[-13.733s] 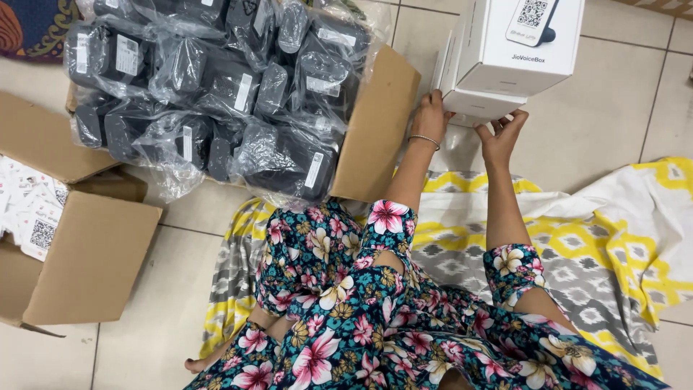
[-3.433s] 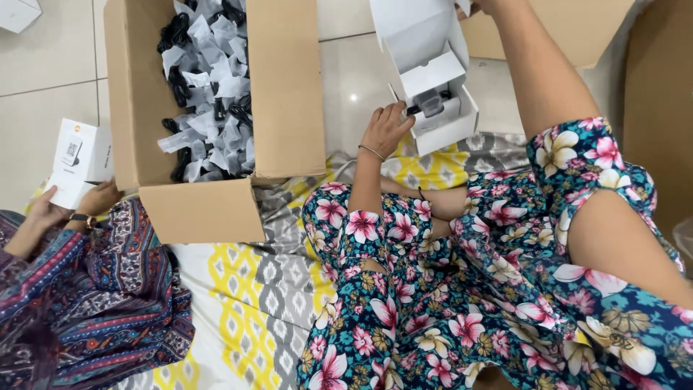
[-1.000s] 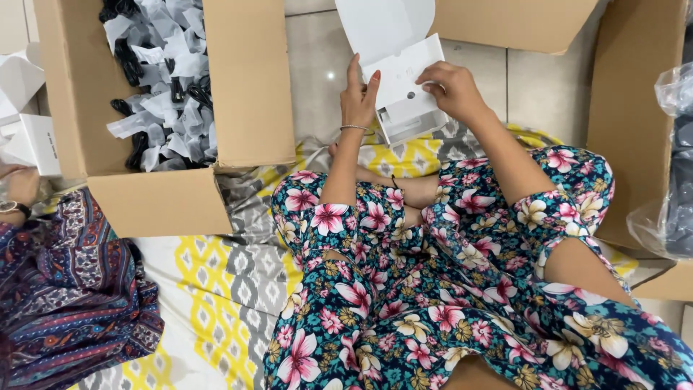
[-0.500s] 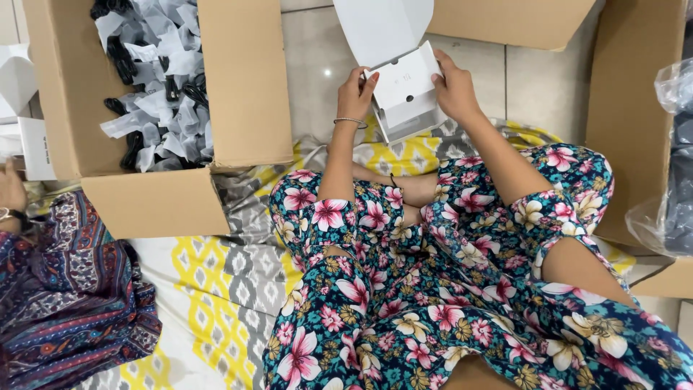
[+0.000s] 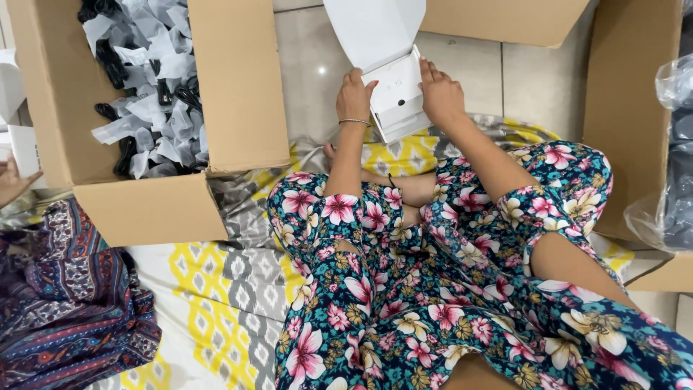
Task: The person unpacks items from cardboard boxes, inspects the product packaging, and sorts them into groups on the floor.
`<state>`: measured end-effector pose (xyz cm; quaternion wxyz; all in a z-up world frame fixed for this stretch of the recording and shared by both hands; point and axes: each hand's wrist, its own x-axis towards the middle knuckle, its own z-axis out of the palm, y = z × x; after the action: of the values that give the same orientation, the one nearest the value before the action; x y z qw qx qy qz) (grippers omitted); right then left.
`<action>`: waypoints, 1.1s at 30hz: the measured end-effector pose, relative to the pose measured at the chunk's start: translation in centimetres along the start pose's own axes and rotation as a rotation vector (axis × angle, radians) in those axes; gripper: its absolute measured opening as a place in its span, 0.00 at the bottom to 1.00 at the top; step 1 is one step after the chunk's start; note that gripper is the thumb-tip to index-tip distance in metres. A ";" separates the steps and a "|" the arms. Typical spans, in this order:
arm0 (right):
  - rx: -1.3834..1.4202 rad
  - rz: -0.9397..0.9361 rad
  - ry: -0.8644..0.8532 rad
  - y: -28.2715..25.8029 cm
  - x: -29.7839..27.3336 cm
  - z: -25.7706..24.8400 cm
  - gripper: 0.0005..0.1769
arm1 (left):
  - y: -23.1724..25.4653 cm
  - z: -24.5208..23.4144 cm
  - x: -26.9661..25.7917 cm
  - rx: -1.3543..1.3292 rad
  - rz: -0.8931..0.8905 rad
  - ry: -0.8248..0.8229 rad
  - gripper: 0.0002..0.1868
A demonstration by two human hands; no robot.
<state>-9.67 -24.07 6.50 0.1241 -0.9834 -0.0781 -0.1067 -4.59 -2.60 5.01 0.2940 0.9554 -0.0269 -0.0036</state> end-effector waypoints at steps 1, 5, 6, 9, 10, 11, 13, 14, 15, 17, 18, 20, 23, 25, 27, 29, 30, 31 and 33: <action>0.171 0.097 -0.057 -0.7 0.2 -1.1 0.39 | 0.2 -0.1 0.0 -0.025 -0.007 0.044 0.28; 0.414 0.515 -0.376 -2.6 1.7 -5.0 0.40 | 0.0 -0.4 -0.7 -0.051 -0.145 -0.008 0.33; 0.416 0.512 -0.373 -1.0 1.5 -3.2 0.40 | 0.7 -1.4 -1.0 -0.050 -0.144 -0.004 0.33; 0.523 0.254 -0.392 2.6 1.2 0.3 0.42 | 1.7 -2.6 -1.8 -0.182 -0.199 -0.197 0.64; 0.597 0.165 -0.434 3.3 1.4 0.0 0.46 | 1.5 -1.8 -1.9 -0.213 -0.111 -0.200 0.78; 0.670 0.075 -0.476 3.9 1.5 -0.3 0.51 | 1.3 -1.0 -1.9 -0.243 -0.023 -0.203 0.91; 0.528 0.113 -0.441 1.8 2.0 -2.3 0.47 | 2.1 -1.6 -1.9 -0.194 -0.081 -0.202 0.86; 0.384 0.152 -0.400 0.9 2.4 -3.5 0.44 | 2.7 -1.9 -1.5 -0.146 -0.134 -0.199 0.80; 0.384 0.156 -0.392 0.8 2.6 -2.6 0.44 | 2.5 -1.7 -1.2 -0.144 -0.125 -0.199 0.80; 0.191 0.220 -0.357 0.6 2.1 -0.8 0.33 | 2.1 -1.1 -1.3 -0.122 -0.127 -0.184 0.75; 0.188 0.238 -0.347 0.4 2.0 0.2 0.33 | 1.8 -1.2 -1.4 -0.123 -0.108 -0.194 0.75; 0.131 0.253 -0.343 0.9 1.7 1.6 0.26 | 2.0 -0.8 -1.2 -0.002 -0.141 -0.167 0.68; 0.171 0.271 -0.350 1.0 1.0 -0.3 0.39 | 5.1 -2.7 -1.3 0.299 -0.187 -0.266 0.62; 0.218 0.317 -0.375 2.4 1.2 -6.5 0.44 | 6.6 -0.2 -0.2 0.367 -0.063 -0.283 0.59; 0.293 0.346 -0.413 4.6 0.5 -12.3 0.49 | 10.9 0.7 0.3 0.450 0.037 -0.296 0.56; 0.252 0.362 -0.276 8.3 -0.4 -18.6 0.45 | 19.0 0.5 0.9 0.389 0.357 -0.111 0.29; 0.241 0.399 -0.266 11.5 -1.9 -21.1 0.45 | 24.0 1.0 0.8 0.377 0.391 -0.128 0.29; 0.151 0.410 -0.118 14.6 -3.6 -23.7 0.42 | 28.9 1.4 0.6 0.248 0.476 -0.181 0.23; 0.049 0.434 0.021 20.4 -8.2 -28.5 0.38 | 37.1 3.4 -0.9 0.110 0.566 -0.253 0.18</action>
<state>-19.31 -52.06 27.00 0.1689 -0.9727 0.1342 -0.0860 -7.44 -35.07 23.00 0.2256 0.9164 -0.3284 -0.0392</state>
